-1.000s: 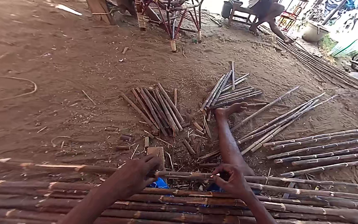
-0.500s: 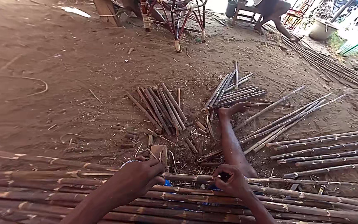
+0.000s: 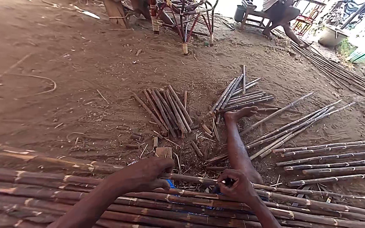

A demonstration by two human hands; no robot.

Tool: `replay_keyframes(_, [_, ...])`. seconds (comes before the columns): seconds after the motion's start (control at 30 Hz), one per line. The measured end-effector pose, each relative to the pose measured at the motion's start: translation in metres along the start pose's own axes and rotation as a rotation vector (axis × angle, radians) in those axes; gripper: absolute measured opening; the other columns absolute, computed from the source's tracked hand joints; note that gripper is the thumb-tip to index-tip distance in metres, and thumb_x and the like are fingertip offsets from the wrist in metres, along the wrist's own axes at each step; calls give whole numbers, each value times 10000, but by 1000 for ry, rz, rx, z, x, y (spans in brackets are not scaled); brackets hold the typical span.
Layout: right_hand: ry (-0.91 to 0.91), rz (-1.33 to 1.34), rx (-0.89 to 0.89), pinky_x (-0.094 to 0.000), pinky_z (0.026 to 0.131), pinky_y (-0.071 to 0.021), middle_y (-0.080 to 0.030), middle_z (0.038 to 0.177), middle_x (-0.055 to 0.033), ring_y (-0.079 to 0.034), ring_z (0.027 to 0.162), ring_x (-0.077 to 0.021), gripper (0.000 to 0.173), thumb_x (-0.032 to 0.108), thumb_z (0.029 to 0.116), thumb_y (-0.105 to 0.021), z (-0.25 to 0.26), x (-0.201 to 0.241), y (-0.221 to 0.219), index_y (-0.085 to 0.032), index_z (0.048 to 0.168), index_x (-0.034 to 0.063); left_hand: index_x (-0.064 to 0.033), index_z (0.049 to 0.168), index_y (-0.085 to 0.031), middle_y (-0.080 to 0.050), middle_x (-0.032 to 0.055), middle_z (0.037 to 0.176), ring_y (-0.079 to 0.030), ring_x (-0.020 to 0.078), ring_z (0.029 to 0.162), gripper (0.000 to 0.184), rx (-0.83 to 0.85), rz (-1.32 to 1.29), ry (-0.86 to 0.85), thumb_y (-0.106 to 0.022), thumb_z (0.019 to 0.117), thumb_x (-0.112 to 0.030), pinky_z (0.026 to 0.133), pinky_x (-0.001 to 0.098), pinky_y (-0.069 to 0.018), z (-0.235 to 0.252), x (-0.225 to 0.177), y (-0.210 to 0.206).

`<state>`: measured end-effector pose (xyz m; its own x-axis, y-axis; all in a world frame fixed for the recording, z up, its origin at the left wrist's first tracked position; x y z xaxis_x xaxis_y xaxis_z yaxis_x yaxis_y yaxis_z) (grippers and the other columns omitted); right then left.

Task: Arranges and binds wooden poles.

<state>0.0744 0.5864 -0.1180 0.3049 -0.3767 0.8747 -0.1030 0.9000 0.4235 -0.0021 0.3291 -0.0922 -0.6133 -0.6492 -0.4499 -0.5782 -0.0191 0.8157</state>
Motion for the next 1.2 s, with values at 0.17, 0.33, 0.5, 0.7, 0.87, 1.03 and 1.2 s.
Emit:
replay_keyframes(0.17, [3,-12,11,-206,627,-560,-719,823,36,-651,719,-15,50,147,843,-760,1,0,-1,-771,882,118,-212,914,-701,-631,-81,821,-617,57,780,301,-48,-43,-105,-674,951,-510,725,284,-537,2,1,4])
replay_keyframes(0.33, [-115,170,-71,-234,573,-535,-720,807,17,-633,650,-51,60,129,857,-735,5,-9,11,-760,898,94,-232,971,-730,-650,-71,788,-629,79,735,364,8,-50,-63,-551,1012,-546,694,340,-535,0,-1,0])
replay_keyframes(0.5, [-92,264,-47,-265,622,-578,-733,904,-39,-670,718,-105,86,106,907,-727,14,24,-17,-747,973,56,-148,1026,-647,-614,-5,911,-609,133,819,297,-15,-58,-70,-788,879,-363,741,331,-543,1,-25,3])
replay_keyframes(0.7, [16,112,-31,-224,579,-558,-719,822,16,-646,673,-39,61,132,884,-729,25,50,-52,-755,920,90,-131,1002,-681,-646,12,878,-639,153,806,325,28,-3,-154,-602,1013,-446,750,369,-549,6,-51,-3])
replay_keyframes(0.87, [16,106,-42,-217,571,-564,-727,801,24,-653,659,-30,51,127,872,-747,27,50,-52,-764,908,94,-148,1078,-648,-639,-9,845,-636,123,764,280,25,-44,-147,-631,1002,-418,715,347,-550,6,-53,-2])
replay_keyframes(1.03, [87,63,-51,-210,592,-572,-727,825,14,-663,696,-30,44,120,846,-759,26,54,-55,-770,885,103,-145,1030,-665,-641,17,830,-661,178,802,362,70,35,-95,-470,1070,-448,727,409,-554,8,-52,-5])
replay_keyframes(1.2, [147,-34,-79,-191,580,-554,-705,792,28,-641,682,-14,38,128,829,-758,26,61,-57,-766,864,117,-115,920,-667,-627,49,765,-649,215,754,403,65,28,-90,-422,1094,-385,692,435,-528,21,-49,-5])
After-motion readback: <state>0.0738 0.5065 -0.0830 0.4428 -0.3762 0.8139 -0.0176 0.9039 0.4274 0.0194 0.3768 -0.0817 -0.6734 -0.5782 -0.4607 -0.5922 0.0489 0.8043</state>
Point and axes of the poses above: each hand's wrist, its own z-axis towards the middle knuckle, its own y-axis out of the back of the hand, x = y × z, the point moved 10 cm from there along z, towards the middle knuckle
